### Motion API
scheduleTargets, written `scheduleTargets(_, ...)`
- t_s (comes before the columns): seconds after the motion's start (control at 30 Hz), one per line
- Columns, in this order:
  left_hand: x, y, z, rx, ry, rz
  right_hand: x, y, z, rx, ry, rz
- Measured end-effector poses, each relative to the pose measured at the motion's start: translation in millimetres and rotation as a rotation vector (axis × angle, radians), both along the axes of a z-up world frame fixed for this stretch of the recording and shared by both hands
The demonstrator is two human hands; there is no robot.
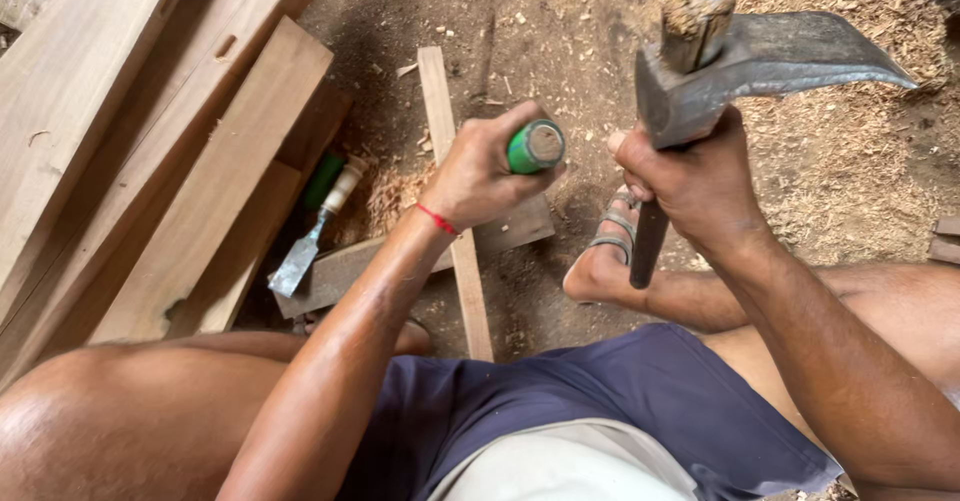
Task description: The person uses a chisel and an adze-like striking tool to create a rectangular hole in a piece of wood. They hold the chisel in place and strike it repeatedly with the back of the tool, clearing out wood chips as they progress.
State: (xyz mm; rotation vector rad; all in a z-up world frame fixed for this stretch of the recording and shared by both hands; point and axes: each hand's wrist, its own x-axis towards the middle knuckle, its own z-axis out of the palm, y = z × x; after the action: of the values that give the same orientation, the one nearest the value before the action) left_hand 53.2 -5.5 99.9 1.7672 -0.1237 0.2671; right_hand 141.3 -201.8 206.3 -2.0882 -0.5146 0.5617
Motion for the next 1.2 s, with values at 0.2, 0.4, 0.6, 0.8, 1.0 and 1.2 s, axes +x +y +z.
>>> scheduleTargets(0.2,6.0,-8.2,-1.0,0.034,0.17,-0.032,1.6,-4.1,-3.8,0.238,0.206,-0.059)
scheduleTargets(0.4,8.6,-10.7,1.2,0.05,0.145,-0.046,4.0,-7.5,-4.1,0.251,0.209,-0.067)
scheduleTargets(0.6,9.9,-13.0,2.4,0.082,0.164,-0.042,5.4,-9.2,-9.0,0.111,0.121,-0.007)
scheduleTargets(0.8,8.7,-14.5,-0.2,0.11,0.129,-0.027,5.2,-13.5,-13.2,-0.046,0.019,0.043)
scheduleTargets(1.0,10.5,-17.1,-3.5,0.094,0.172,-0.047,10.8,-15.2,-20.1,-0.137,-0.138,0.09)
scheduleTargets(1.2,13.1,-15.9,-9.7,0.203,0.434,-0.073,8.7,-4.1,-30.8,-0.331,-0.477,0.347)
